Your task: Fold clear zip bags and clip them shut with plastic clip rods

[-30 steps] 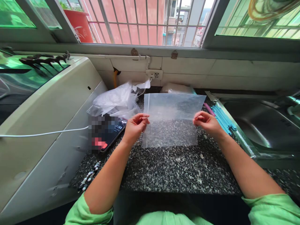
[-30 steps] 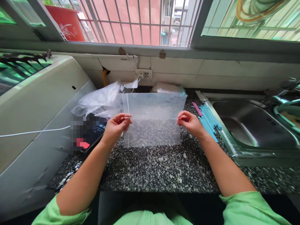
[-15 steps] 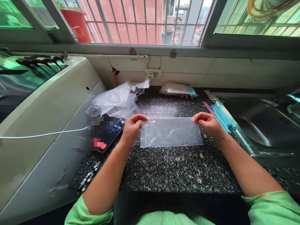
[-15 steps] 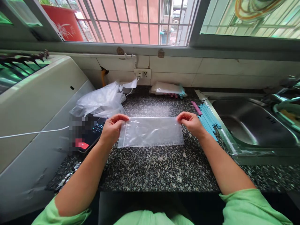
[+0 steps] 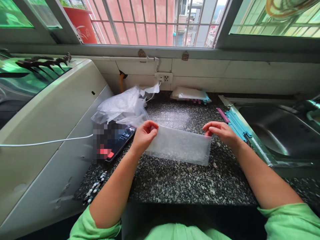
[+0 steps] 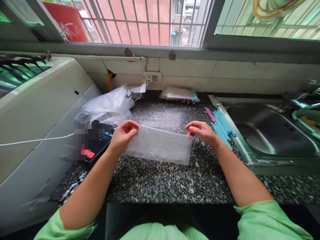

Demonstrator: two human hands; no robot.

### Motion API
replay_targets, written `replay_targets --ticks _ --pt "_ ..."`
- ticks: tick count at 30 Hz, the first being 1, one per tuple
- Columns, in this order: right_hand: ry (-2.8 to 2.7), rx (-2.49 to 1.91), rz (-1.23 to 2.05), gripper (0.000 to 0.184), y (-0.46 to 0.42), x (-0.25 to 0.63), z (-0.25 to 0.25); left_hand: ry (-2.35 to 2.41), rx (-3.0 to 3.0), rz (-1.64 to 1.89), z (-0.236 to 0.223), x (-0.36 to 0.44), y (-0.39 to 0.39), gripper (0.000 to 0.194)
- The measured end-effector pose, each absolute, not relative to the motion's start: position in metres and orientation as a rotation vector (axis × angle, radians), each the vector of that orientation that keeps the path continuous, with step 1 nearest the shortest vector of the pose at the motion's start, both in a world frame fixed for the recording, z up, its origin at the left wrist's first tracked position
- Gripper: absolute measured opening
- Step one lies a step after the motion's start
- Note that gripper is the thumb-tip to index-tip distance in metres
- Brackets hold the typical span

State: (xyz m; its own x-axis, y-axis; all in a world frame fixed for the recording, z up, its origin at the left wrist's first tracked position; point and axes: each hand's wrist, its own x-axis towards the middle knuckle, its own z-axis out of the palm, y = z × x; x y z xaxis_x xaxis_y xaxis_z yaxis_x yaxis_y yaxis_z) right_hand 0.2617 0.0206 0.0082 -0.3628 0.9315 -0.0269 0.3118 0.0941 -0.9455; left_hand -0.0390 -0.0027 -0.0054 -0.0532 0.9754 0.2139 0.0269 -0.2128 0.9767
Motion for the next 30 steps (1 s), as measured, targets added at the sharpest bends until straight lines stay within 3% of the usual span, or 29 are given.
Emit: replay_targets --ticks 7,13,22,26,30 --pt "-2.281 -1.284 1.223 0.036 0.015 0.250 0.007 1.182 1.443 1.364 -0.008 -0.040 -0.002 0.007" --pt "-2.621 -1.297 1.425 0.039 0.014 0.252 0.006 1.115 1.501 1.231 -0.009 -0.039 -0.005 0.013" --pt "-2.510 -1.129 1.325 0.039 0.005 0.229 -0.012 0.992 1.459 1.087 -0.007 -0.030 -0.008 0.022" --pt "-2.671 -1.054 1.430 0.032 0.002 0.228 -0.011 0.979 1.436 1.066 -0.011 -0.025 -0.010 0.023" --pt "-2.493 -1.113 1.463 0.027 -0.009 0.217 -0.008 0.962 1.429 1.003 -0.013 -0.020 -0.014 0.023"
